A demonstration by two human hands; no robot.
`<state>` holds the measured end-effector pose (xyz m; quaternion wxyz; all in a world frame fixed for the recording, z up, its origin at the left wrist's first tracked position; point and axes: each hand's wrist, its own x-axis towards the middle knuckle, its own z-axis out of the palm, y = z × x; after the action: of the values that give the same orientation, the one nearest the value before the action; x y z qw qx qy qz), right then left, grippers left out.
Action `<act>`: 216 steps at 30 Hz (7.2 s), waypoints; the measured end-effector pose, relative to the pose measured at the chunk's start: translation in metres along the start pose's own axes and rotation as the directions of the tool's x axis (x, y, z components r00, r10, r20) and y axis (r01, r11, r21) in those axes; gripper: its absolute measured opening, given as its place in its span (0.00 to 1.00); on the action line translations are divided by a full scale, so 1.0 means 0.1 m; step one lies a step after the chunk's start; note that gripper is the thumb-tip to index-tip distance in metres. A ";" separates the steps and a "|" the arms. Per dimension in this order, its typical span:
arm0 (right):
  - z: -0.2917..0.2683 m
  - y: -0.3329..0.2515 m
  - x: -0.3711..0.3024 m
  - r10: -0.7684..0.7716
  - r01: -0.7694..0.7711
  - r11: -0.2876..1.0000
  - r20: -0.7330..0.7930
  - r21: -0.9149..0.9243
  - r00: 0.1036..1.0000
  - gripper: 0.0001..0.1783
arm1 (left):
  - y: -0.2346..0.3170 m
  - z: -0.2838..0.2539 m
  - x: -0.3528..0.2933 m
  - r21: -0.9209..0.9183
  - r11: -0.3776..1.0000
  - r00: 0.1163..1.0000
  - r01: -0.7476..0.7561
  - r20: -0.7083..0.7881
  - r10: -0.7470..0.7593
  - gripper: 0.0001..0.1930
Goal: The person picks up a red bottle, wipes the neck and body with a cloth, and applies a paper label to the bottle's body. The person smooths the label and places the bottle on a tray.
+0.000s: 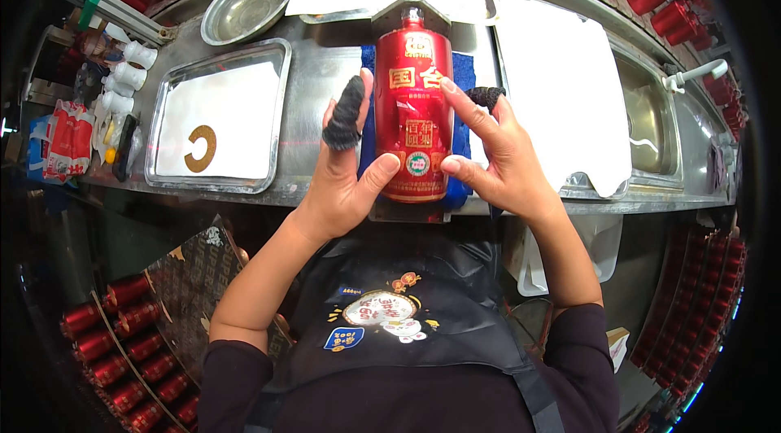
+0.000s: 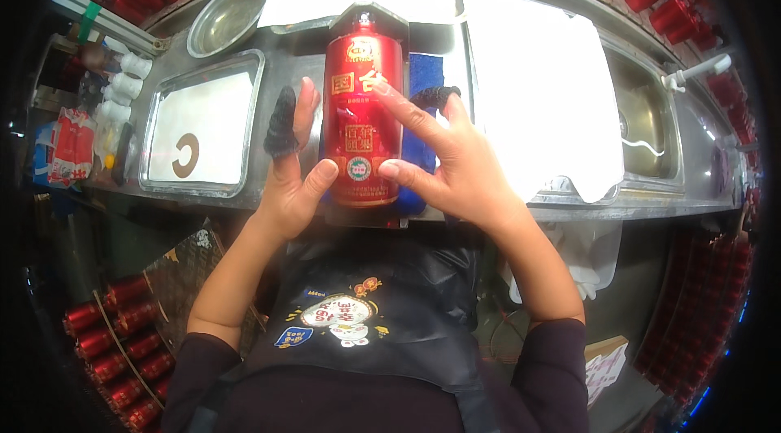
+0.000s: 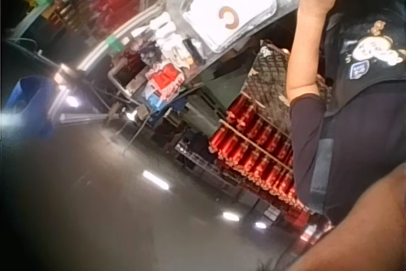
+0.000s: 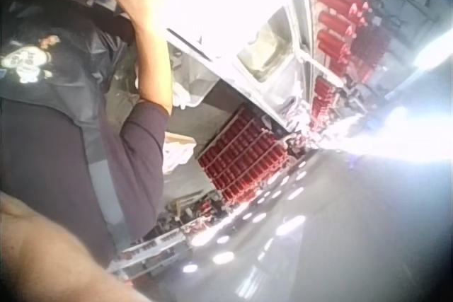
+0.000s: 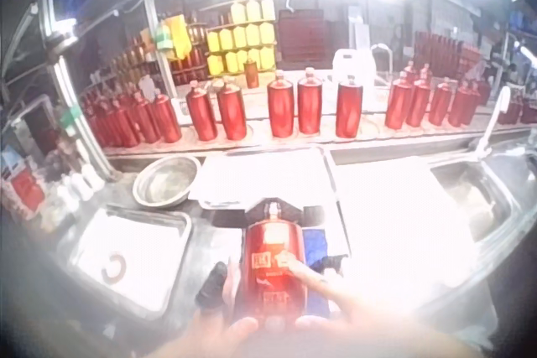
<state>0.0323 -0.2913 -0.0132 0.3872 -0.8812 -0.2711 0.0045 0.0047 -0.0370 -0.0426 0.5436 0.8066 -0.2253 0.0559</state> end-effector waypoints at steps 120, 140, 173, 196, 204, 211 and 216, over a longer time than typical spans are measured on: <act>0.08 0.06 0.03 -0.082 0.080 0.996 0.041 0.048 0.996 0.44 | -0.24 -0.05 0.02 0.015 0.996 0.994 -0.088 0.065 0.087 0.40; 0.05 0.02 0.00 0.012 -0.029 0.990 0.124 0.136 0.992 0.48 | -0.21 -0.01 -0.01 -0.015 0.997 0.994 -0.071 0.086 0.072 0.46; 0.06 -0.09 0.02 0.125 -0.109 0.977 -0.080 0.181 0.989 0.44 | -0.09 -0.07 0.05 -0.021 1.000 1.000 -0.011 0.008 0.011 0.47; -0.02 -0.25 0.24 0.191 -0.190 0.975 -0.004 -0.119 0.982 0.38 | -0.02 -0.08 0.21 0.216 0.969 0.988 -0.121 0.117 0.097 0.45; 0.03 -0.16 0.20 0.144 -0.144 0.984 -0.008 -0.105 0.990 0.42 | -0.06 -0.08 0.20 0.177 0.976 0.988 -0.124 0.113 0.105 0.46; -0.32 0.26 0.32 0.739 -0.361 0.318 0.010 0.877 0.674 0.28 | -0.10 -0.04 0.07 -0.144 0.989 0.997 0.021 0.078 -0.010 0.56; -0.34 0.41 0.01 0.694 -0.251 0.302 -0.032 0.919 0.719 0.23 | -0.09 -0.02 -0.10 -0.284 0.941 0.976 0.186 0.164 -0.144 0.58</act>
<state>0.0601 -0.3367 -0.0178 0.8048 -0.5720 0.1445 0.0659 0.0002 -0.0292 -0.0531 0.6443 0.7335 -0.2005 -0.0817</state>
